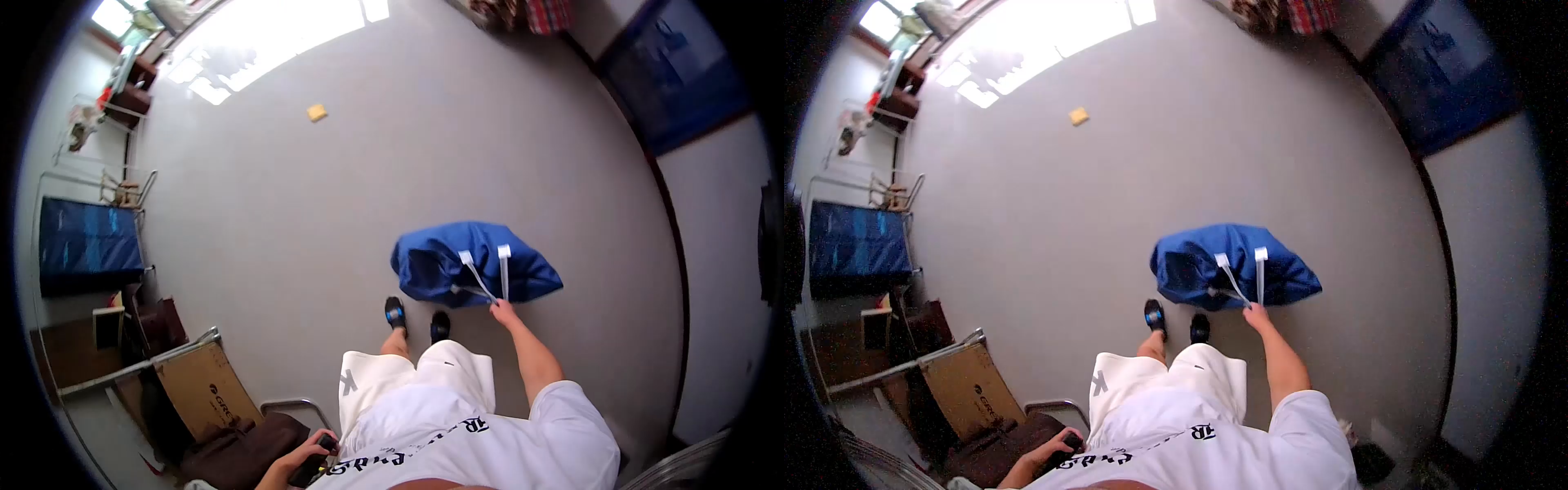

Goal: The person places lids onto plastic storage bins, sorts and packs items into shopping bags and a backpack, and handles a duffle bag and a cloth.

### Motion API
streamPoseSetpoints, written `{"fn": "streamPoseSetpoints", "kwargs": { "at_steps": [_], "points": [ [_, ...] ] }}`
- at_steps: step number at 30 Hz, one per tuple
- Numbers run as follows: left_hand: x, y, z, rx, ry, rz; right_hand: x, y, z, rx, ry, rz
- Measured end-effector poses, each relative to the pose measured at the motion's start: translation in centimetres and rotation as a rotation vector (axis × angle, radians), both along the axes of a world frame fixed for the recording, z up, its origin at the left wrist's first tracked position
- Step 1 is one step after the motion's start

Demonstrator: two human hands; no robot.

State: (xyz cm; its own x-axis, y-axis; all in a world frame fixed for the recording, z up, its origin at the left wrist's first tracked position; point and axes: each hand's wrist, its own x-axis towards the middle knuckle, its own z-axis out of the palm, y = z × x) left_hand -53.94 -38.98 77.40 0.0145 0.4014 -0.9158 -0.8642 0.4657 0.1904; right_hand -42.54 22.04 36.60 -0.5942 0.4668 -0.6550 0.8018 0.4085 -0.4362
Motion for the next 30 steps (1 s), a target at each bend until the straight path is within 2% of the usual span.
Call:
{"fn": "streamPoseSetpoints", "kwargs": {
  "at_steps": [1, 2, 3, 4, 5, 6, 7, 8, 9, 11, 13, 16, 22, 30],
  "points": [
    [-0.2, 0.1, 2.3, -0.014, -0.073, 0.152, 0.0, 0.6, -0.3, -0.110, -0.014, -0.080],
    [-0.1, -0.3, 3.1, 0.008, -0.115, 0.209, 0.0, 0.7, -1.5, -0.088, -0.016, -0.063],
    [0.4, -0.9, 3.5, 0.044, -0.120, 0.226, -0.1, 0.5, -2.6, -0.059, -0.018, -0.042],
    [1.1, -1.5, 3.3, 0.086, -0.110, 0.219, -0.1, -0.2, -3.5, 0.087, 0.078, 0.045],
    [1.6, -1.9, 2.9, 0.119, -0.081, 0.212, -0.5, -0.4, -3.8, 0.081, 0.104, 0.075],
    [1.9, -2.3, 2.5, 0.147, -0.035, 0.204, -1.7, -0.6, -1.6, 0.037, 0.098, 0.099],
    [2.1, -2.5, 1.9, 0.170, 0.016, 0.195, -2.9, -1.3, 2.3, 0.043, 0.048, 0.016],
    [2.3, -2.5, 1.2, 0.182, 0.079, 0.187, -3.0, -1.3, 2.3, 0.134, 0.124, 0.021],
    [2.2, -2.2, 0.8, 0.192, 0.136, 0.185, -2.8, 0.3, -1.5, 0.023, 0.033, -0.079],
    [1.0, -1.5, 0.0, 0.187, 0.266, 0.190, -3.8, 1.4, -2.8, -0.057, 0.032, -0.118],
    [0.5, -1.1, -0.3, 0.172, 0.384, 0.201, -6.7, -0.8, 2.3, -0.266, -0.035, -0.397],
    [-1.0, 0.3, -0.4, 0.112, 0.537, 0.230, -9.2, -2.6, 6.1, -0.323, -0.154, -0.413],
    [-4.8, 3.9, 0.7, 0.011, 0.750, 0.291, -9.3, -4.0, 8.2, -0.346, -0.213, -0.485],
    [-8.1, 8.3, 1.3, -0.044, 0.926, 0.303, -9.0, -3.5, 8.7, -0.409, -0.232, -0.356]
  ]
}}
